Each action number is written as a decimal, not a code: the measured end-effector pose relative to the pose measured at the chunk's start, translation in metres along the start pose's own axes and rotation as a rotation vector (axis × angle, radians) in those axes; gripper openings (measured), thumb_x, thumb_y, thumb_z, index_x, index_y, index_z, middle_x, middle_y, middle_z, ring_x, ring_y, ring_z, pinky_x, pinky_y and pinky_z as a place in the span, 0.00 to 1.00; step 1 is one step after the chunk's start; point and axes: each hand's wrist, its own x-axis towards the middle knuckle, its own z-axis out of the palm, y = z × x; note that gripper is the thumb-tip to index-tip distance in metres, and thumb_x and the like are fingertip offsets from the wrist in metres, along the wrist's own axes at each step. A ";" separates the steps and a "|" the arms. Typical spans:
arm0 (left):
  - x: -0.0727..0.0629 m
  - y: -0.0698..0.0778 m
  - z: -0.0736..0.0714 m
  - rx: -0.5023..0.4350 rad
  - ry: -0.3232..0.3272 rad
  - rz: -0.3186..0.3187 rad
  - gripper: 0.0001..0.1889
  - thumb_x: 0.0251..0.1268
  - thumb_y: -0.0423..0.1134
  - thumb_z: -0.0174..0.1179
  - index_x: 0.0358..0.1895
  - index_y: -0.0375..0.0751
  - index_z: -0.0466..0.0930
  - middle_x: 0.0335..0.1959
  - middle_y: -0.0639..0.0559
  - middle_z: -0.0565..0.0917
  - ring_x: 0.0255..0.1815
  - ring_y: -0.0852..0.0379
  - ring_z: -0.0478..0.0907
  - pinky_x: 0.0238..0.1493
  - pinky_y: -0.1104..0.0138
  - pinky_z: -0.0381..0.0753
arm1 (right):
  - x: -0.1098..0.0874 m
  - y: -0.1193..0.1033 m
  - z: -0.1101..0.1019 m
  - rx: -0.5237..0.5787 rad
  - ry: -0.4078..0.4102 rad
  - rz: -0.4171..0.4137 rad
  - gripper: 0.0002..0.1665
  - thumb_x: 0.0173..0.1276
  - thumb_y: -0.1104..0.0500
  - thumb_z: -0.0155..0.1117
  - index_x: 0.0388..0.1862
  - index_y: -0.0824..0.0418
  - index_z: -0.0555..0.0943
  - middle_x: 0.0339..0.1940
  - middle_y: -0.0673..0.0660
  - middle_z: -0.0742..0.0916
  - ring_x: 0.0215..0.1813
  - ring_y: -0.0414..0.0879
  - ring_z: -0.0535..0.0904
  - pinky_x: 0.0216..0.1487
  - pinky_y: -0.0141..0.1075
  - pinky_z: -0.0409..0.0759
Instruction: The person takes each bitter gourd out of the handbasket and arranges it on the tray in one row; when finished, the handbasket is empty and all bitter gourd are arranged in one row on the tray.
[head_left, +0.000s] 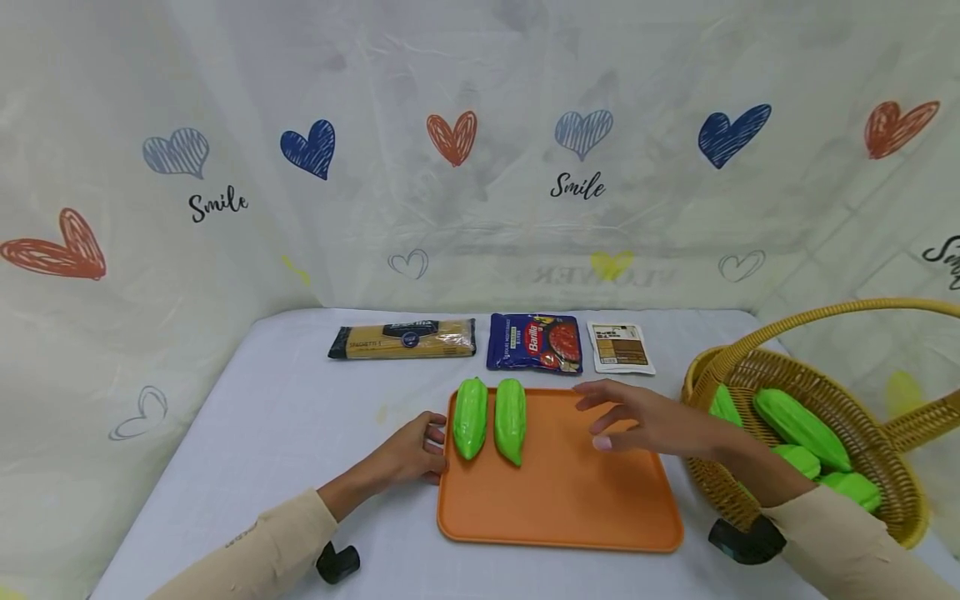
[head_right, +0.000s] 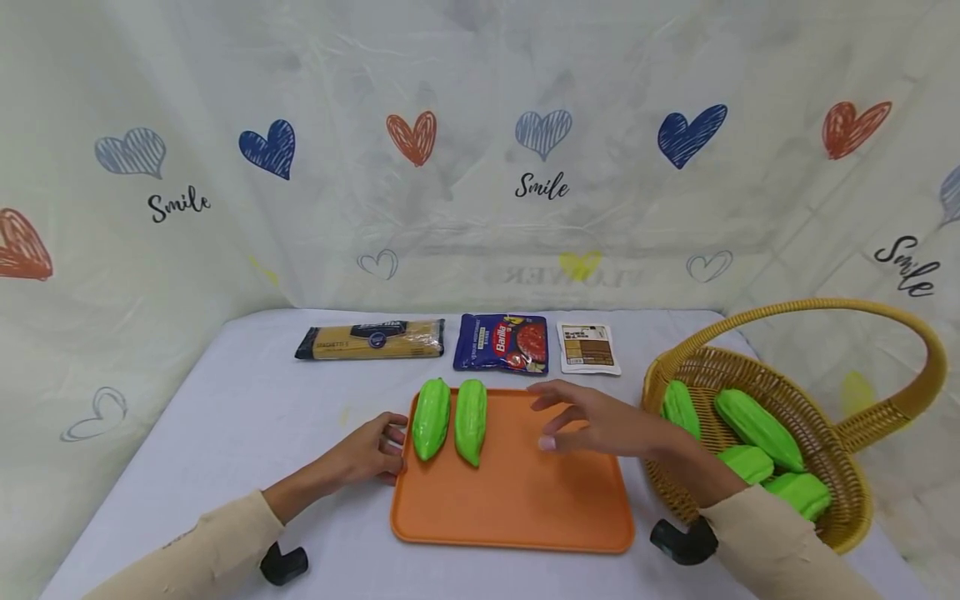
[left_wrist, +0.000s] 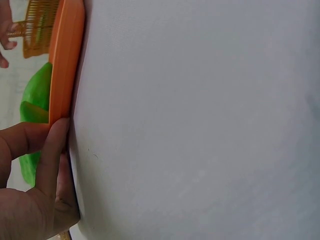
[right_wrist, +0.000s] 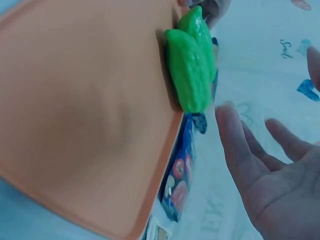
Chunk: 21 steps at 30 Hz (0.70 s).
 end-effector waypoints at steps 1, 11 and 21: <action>0.000 0.000 0.000 0.000 -0.001 -0.001 0.38 0.54 0.26 0.67 0.71 0.35 0.62 0.53 0.42 0.73 0.45 0.52 0.79 0.37 0.62 0.90 | -0.003 0.000 -0.002 0.006 -0.018 0.004 0.41 0.71 0.52 0.65 0.77 0.57 0.59 0.72 0.69 0.70 0.64 0.64 0.76 0.57 0.39 0.83; 0.001 -0.001 0.000 -0.002 -0.005 0.012 0.39 0.54 0.26 0.66 0.71 0.34 0.61 0.53 0.41 0.73 0.45 0.52 0.79 0.37 0.62 0.90 | -0.036 0.012 -0.025 0.048 -0.131 -0.015 0.33 0.75 0.60 0.59 0.76 0.60 0.63 0.67 0.66 0.76 0.62 0.55 0.79 0.55 0.36 0.85; 0.002 -0.001 0.000 -0.001 0.000 0.006 0.39 0.54 0.26 0.67 0.71 0.34 0.61 0.53 0.41 0.73 0.46 0.52 0.79 0.37 0.62 0.90 | -0.070 0.033 -0.050 0.117 -0.223 -0.079 0.31 0.76 0.68 0.51 0.76 0.61 0.63 0.65 0.55 0.80 0.60 0.47 0.80 0.57 0.36 0.84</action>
